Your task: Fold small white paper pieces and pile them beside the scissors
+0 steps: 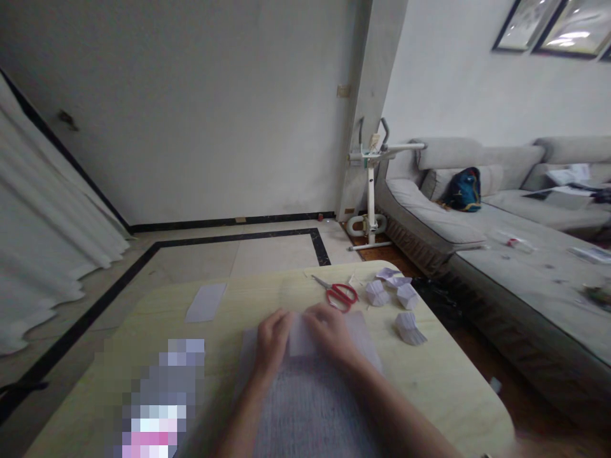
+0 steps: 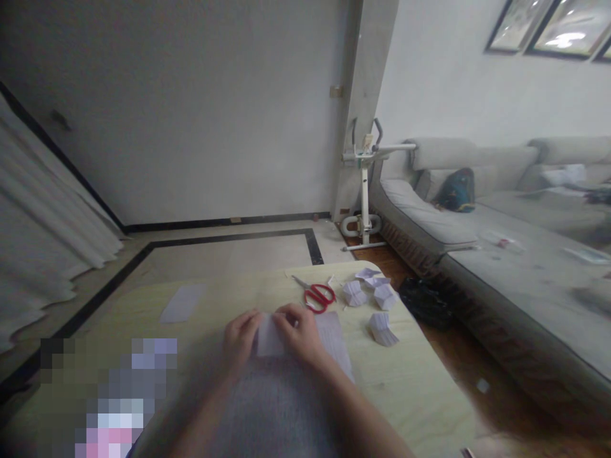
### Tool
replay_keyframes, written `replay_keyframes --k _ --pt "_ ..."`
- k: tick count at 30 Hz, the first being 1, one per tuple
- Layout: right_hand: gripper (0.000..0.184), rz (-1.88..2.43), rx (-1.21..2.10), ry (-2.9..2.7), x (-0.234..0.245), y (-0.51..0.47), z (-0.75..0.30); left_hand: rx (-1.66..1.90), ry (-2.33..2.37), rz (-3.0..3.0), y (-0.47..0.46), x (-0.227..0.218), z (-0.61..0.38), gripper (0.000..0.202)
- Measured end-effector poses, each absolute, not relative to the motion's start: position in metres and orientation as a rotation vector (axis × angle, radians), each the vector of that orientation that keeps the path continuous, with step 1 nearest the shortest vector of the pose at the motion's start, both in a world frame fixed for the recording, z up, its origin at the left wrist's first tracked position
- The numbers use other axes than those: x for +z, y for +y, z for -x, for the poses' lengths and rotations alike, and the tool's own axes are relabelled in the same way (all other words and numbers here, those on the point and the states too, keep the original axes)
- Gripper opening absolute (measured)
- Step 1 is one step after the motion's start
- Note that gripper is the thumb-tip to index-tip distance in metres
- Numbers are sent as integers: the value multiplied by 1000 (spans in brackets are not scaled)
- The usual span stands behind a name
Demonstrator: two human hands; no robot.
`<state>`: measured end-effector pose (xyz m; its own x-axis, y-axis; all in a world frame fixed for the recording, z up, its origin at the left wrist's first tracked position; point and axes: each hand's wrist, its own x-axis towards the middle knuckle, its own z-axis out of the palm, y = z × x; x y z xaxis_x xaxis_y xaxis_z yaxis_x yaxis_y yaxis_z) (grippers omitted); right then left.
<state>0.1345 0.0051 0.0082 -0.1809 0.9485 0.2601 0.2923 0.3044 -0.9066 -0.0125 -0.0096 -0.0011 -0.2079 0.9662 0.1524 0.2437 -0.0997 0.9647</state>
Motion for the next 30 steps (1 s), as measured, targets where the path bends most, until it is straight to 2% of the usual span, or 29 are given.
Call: replay_keyframes --k 11,30 --pt "15 1125 808 -1703 4 6 -136 1341 1561 -1352 -8 -5 13 27" --pt "18 1117 859 -1724 10 4 -134 1359 1572 -1413 -12 -1 10 28"
